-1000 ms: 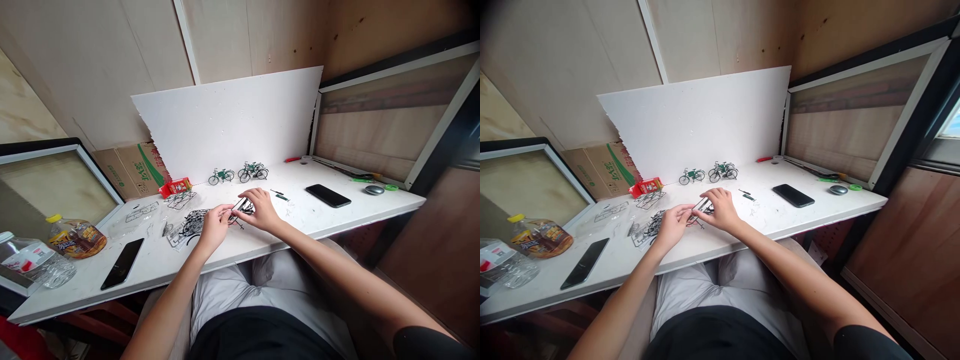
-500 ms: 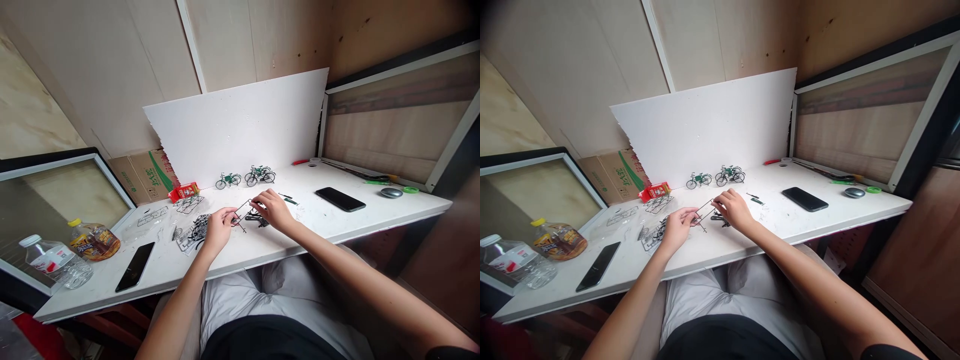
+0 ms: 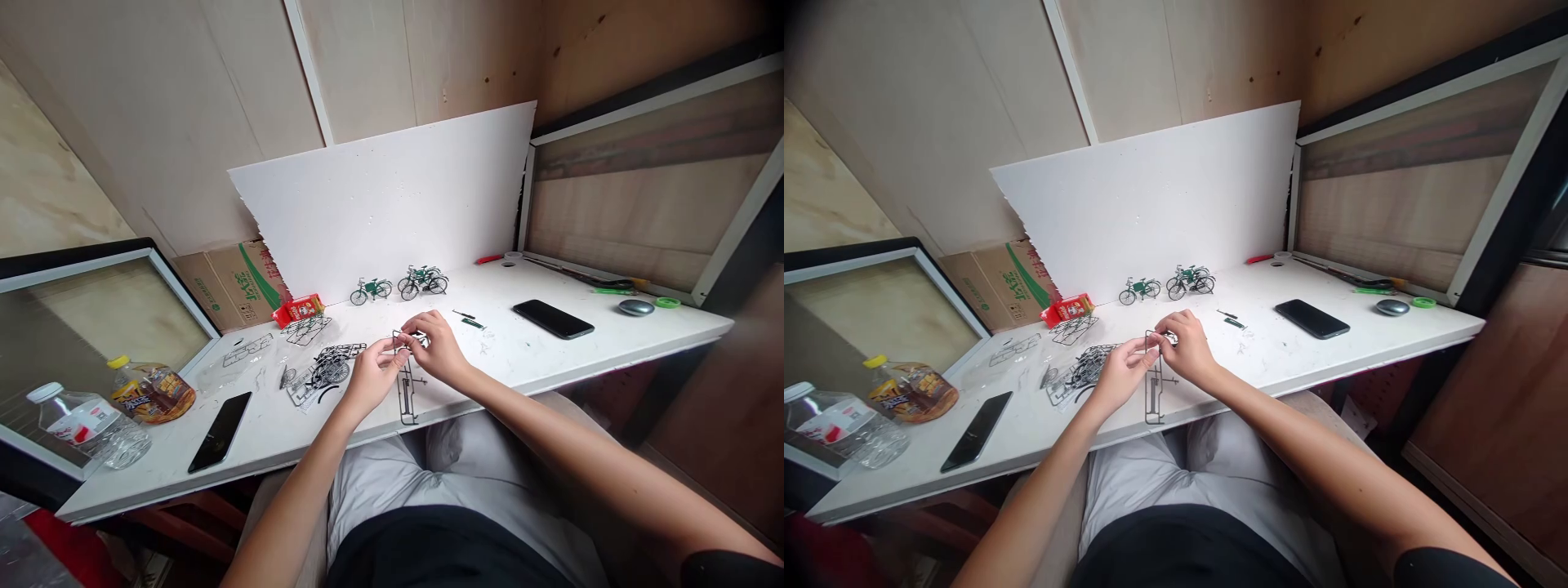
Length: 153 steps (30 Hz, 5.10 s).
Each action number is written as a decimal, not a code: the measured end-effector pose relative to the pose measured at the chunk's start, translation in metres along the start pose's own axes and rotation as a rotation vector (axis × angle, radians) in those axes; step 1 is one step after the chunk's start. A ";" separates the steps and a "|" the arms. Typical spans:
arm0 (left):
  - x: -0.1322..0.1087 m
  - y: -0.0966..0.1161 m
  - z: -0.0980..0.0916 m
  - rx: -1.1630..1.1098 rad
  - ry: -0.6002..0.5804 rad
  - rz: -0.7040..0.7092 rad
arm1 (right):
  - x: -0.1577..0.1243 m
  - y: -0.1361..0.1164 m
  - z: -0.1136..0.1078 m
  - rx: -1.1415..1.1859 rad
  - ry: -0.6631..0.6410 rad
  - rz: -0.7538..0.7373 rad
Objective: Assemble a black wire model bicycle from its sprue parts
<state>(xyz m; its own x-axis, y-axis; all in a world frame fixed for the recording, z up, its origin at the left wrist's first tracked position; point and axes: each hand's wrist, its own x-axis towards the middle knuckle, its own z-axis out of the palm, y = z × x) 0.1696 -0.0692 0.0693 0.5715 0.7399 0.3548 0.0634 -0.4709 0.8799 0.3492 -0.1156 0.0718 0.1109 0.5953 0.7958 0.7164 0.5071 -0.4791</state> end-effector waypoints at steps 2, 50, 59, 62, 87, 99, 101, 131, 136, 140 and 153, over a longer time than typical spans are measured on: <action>0.001 -0.001 0.002 -0.063 0.030 0.015 | 0.000 -0.003 -0.001 0.052 -0.013 0.007; -0.006 0.023 -0.011 -0.013 0.317 0.198 | -0.009 -0.045 -0.002 -0.079 0.179 -0.110; -0.016 0.034 0.002 -0.018 0.347 0.353 | -0.002 -0.046 -0.001 0.575 0.023 0.358; -0.017 0.035 0.003 -0.194 0.212 0.249 | -0.001 -0.036 0.001 0.548 0.031 0.347; -0.001 0.014 0.001 -0.362 0.242 -0.069 | -0.008 -0.029 0.004 -0.103 -0.090 -0.073; 0.004 -0.006 0.005 -0.327 0.157 -0.115 | -0.009 -0.009 0.007 -0.203 -0.162 -0.065; 0.007 -0.013 0.003 -0.313 0.156 -0.110 | -0.009 -0.006 0.006 -0.263 -0.181 -0.079; 0.012 -0.071 0.021 -0.352 0.150 -0.135 | -0.036 0.038 0.028 -0.640 -0.347 -0.226; 0.013 -0.072 0.021 -0.377 0.164 -0.140 | -0.036 0.040 0.030 -0.542 -0.309 -0.163; 0.013 -0.069 0.019 -0.430 0.167 -0.211 | -0.035 0.042 0.032 -0.393 -0.255 -0.102; 0.010 -0.064 0.016 -0.531 0.160 -0.326 | -0.038 0.055 0.036 -0.088 -0.185 -0.084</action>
<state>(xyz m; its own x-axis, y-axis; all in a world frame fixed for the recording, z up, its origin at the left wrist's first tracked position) 0.1843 -0.0392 0.0118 0.4593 0.8869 0.0490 -0.2235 0.0620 0.9727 0.3599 -0.0876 0.0022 -0.0748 0.6616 0.7461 0.7762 0.5084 -0.3729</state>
